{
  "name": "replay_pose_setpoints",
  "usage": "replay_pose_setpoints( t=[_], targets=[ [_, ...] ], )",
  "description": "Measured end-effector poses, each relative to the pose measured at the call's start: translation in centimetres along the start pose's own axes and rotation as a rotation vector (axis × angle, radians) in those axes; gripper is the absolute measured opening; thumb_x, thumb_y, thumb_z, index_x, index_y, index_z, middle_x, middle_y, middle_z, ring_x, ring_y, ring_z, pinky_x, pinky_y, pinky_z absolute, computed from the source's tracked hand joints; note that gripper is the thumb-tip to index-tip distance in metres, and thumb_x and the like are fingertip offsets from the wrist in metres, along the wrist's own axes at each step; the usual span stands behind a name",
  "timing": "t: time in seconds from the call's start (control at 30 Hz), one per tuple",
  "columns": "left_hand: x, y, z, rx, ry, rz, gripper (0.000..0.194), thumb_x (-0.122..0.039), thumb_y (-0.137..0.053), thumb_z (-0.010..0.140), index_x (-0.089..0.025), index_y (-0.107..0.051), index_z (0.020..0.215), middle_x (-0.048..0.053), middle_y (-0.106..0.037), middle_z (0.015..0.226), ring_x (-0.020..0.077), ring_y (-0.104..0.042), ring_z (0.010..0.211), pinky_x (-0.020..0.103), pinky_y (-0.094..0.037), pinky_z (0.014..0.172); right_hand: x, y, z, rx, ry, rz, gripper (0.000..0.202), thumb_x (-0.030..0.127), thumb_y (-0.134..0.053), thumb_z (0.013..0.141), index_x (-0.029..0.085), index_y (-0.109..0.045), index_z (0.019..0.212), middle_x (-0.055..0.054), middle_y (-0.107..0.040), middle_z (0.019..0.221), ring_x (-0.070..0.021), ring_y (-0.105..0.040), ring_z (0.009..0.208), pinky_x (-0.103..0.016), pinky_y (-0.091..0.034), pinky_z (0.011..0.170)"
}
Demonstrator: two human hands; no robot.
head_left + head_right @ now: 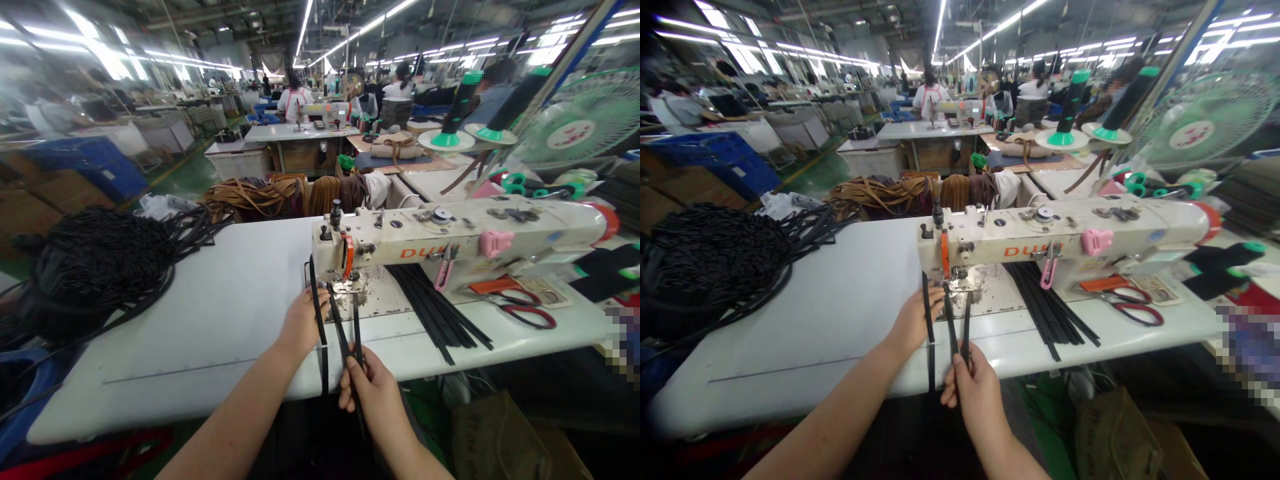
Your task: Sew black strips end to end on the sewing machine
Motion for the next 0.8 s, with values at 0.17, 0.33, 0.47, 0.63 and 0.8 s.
replay_pose_setpoints(
  t=[0.17,0.33,0.47,0.63,0.8],
  targets=[
    [-2.5,0.4,-2.5,0.082,-0.157,0.161,0.034,-0.027,-0.055,0.102,-0.018,-0.065,0.133,0.011,-0.067,0.137,0.0296,-0.052,0.140,0.053,-0.045,0.120,0.4,1.1,-1.1,0.006,0.035,-0.138,0.061,0.078,-0.059,0.084,0.020,-0.061,0.099,0.003,-0.064,0.059,-0.0166,-0.062,0.048,-0.027,-0.047,0.047],
    [-2.8,0.8,-2.4,0.074,-0.157,0.172,0.034,-0.027,-0.050,0.105,-0.017,-0.065,0.133,0.010,-0.067,0.136,0.0282,-0.053,0.140,0.053,-0.046,0.119,1.9,2.7,-2.2,-0.011,0.199,-0.357,0.051,0.066,-0.053,0.096,0.021,-0.065,0.074,-0.002,-0.067,0.066,-0.0188,-0.062,0.065,-0.029,-0.048,0.065],
    [-2.7,0.7,-2.4,0.070,-0.165,0.183,0.033,-0.028,-0.050,0.105,-0.017,-0.065,0.132,0.010,-0.067,0.138,0.0274,-0.053,0.140,0.052,-0.045,0.120,3.6,4.1,-2.4,-0.071,0.359,-0.487,0.042,0.057,-0.054,0.098,0.022,-0.073,0.083,-0.005,-0.070,0.080,-0.0228,-0.066,0.082,-0.031,-0.048,0.077],
    [-2.6,0.2,-2.7,0.081,-0.159,0.272,0.038,-0.030,-0.055,0.102,-0.015,-0.062,0.136,0.013,-0.062,0.143,0.0297,-0.050,0.143,0.054,-0.043,0.121,4.5,5.1,-1.8,-0.073,0.342,-0.567,0.039,0.053,-0.055,0.095,0.022,-0.076,0.084,-0.006,-0.070,0.082,-0.0248,-0.065,0.083,-0.034,-0.048,0.080],
    [-2.4,0.0,-2.7,0.113,-0.159,0.278,0.038,-0.029,-0.056,0.102,-0.013,-0.060,0.136,0.014,-0.061,0.144,0.0293,-0.048,0.144,0.052,-0.042,0.122,4.3,5.5,-1.3,-0.066,0.264,-0.557,0.036,0.051,-0.058,0.092,0.021,-0.075,0.102,-0.002,-0.068,0.077,-0.0238,-0.064,0.078,-0.033,-0.048,0.076]
  ],
)
Point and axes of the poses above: each hand's wrist, its own z-axis towards the middle knuckle, its own y-axis out of the back of the hand, x = y × z, the point moved 6 cm from there along z, towards the middle knuckle
